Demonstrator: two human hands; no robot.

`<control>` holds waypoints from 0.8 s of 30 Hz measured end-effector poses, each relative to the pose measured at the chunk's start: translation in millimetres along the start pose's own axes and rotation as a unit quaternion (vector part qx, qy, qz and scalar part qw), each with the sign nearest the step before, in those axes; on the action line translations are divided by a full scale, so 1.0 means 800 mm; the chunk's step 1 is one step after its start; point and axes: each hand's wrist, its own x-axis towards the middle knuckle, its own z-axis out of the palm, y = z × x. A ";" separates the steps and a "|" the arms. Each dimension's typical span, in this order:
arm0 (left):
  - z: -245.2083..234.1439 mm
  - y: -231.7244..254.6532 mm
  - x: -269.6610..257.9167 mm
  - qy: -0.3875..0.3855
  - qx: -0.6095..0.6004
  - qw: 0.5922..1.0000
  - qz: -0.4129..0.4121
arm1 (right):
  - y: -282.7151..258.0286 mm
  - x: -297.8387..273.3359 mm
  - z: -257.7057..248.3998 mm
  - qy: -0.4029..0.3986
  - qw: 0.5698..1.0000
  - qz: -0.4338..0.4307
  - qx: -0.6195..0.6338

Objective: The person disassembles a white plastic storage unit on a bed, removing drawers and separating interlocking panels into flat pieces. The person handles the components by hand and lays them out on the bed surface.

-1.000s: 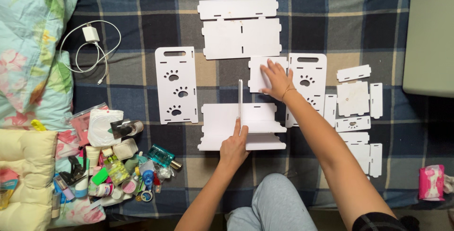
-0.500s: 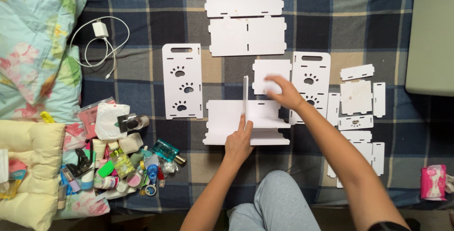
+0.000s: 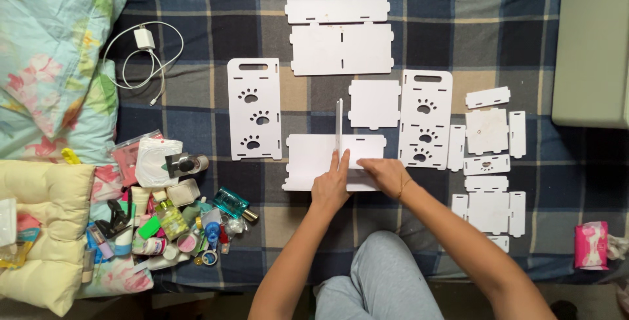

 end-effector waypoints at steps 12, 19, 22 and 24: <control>-0.007 -0.001 -0.009 0.036 0.007 0.999 0.019 | 0.108 -0.018 -0.097 0.019 0.992 0.121 -0.001; -0.001 0.001 -0.003 0.015 0.009 1.000 0.021 | 0.070 -0.042 -0.148 0.050 0.995 0.076 0.048; 0.006 -0.007 -0.007 0.023 0.032 0.999 0.037 | 0.063 -0.032 -0.150 0.063 0.992 0.091 0.053; 0.012 -0.012 -0.020 0.026 0.038 0.997 0.054 | 0.065 -0.025 -0.147 0.058 0.993 0.087 0.051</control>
